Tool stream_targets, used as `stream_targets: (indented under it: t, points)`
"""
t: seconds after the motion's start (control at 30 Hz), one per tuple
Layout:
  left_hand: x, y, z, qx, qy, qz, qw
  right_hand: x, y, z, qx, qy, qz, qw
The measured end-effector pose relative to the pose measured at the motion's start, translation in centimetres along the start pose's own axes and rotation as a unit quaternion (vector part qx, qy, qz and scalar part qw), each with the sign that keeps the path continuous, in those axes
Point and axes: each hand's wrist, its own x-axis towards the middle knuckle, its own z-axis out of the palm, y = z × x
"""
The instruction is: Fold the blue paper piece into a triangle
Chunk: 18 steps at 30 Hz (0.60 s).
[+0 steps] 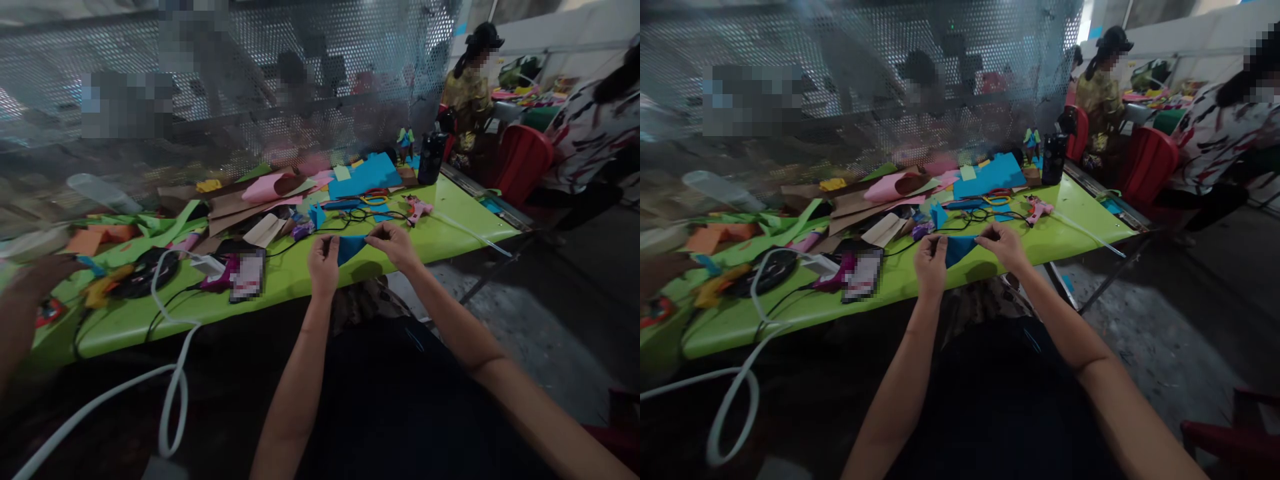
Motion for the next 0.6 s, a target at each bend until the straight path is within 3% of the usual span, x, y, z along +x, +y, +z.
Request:
stream_targets:
  t: [0.37,0.6]
  points:
    - [-0.14,0.38,0.07,-0.005,-0.007,-0.015,1.000,0.03,-0.42,0.05,0.073,-0.009,0.023,0.997]
    - [-0.12,0.37,0.11,0.011,0.005,-0.009,1.000,-0.11,-0.61,-0.39,0.030,-0.031,0.011,0.999]
